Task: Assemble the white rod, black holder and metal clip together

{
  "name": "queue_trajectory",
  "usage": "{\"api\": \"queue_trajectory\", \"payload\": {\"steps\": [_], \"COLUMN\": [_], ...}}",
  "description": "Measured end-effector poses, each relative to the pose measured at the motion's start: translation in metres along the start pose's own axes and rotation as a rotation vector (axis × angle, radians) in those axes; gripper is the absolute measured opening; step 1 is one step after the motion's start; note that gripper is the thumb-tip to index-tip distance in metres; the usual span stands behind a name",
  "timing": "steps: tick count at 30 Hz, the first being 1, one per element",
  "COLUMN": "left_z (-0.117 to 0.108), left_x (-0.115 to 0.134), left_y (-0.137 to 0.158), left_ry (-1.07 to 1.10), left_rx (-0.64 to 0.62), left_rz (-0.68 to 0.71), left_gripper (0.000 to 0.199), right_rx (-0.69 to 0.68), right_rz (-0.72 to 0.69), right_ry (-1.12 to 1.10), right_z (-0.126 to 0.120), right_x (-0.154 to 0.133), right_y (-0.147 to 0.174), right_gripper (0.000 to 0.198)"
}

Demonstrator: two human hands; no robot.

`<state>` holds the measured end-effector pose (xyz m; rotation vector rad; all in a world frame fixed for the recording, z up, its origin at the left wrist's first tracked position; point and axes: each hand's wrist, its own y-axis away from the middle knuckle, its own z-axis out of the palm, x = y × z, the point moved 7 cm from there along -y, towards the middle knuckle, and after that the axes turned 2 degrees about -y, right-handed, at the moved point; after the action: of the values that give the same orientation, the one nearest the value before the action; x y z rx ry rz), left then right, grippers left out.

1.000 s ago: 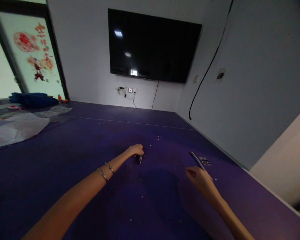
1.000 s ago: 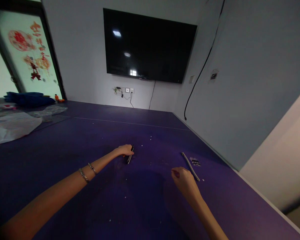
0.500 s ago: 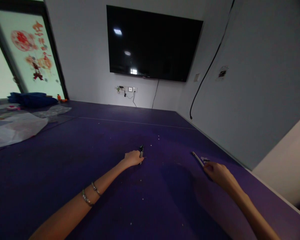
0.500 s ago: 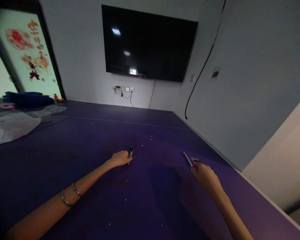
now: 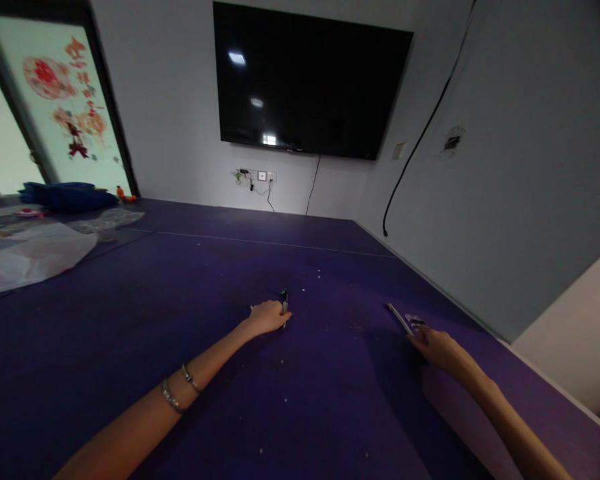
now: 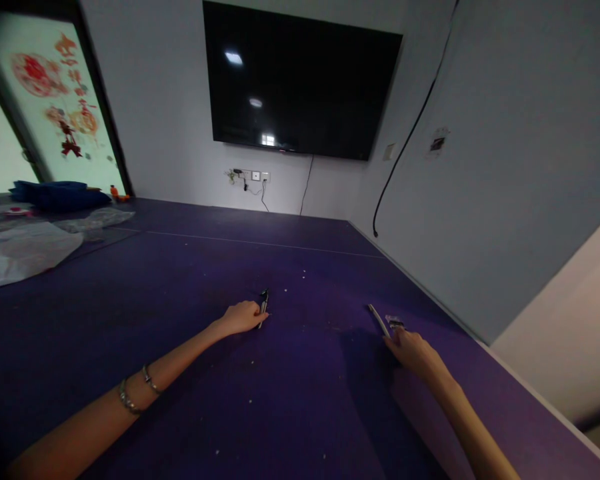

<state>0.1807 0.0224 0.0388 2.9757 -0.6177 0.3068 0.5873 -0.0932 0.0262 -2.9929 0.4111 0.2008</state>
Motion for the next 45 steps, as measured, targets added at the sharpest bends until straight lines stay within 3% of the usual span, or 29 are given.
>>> {"api": "queue_trajectory", "payload": {"steps": [6,10,14,19,25,30,36,45], "left_z": [-0.004,-0.006,-0.006,-0.003,-0.004,-0.004,-0.004,-0.007], "left_x": [-0.004,-0.004,-0.005,-0.009,-0.010,-0.011,-0.011,-0.008], "left_y": [0.000,0.002,0.002,0.003,0.007,0.009,0.010,0.013], "left_ry": [0.063,0.055,0.038,0.062,0.075,0.083,0.082,0.086], "left_rx": [0.055,0.102,0.171,0.206,0.251,0.273,0.275,0.249], "left_rz": [-0.032,-0.017,-0.030,-0.085,-0.088,-0.105,-0.109,-0.114], "left_gripper": [0.055,0.049,0.047,0.044,0.041,0.041,0.039,0.039], "right_rx": [-0.020,-0.047,-0.046,-0.016,0.040,0.072,0.044,0.095], "right_rz": [0.034,-0.049,-0.044,-0.048,-0.182,-0.217,-0.205,-0.243], "right_ry": [0.008,0.078,0.145,0.059,0.009,-0.006,-0.033,-0.045], "right_z": [0.008,0.006,-0.002,-0.009,-0.005,0.002,0.013,0.011], "right_x": [0.009,-0.004,-0.030,-0.106,-0.220,-0.273,-0.294,-0.288], "right_y": [-0.008,-0.002,0.008,0.020,0.024,0.018,0.011,0.007], "right_gripper": [0.032,0.027,0.031,0.037,0.036,0.036,0.036,0.045]}}
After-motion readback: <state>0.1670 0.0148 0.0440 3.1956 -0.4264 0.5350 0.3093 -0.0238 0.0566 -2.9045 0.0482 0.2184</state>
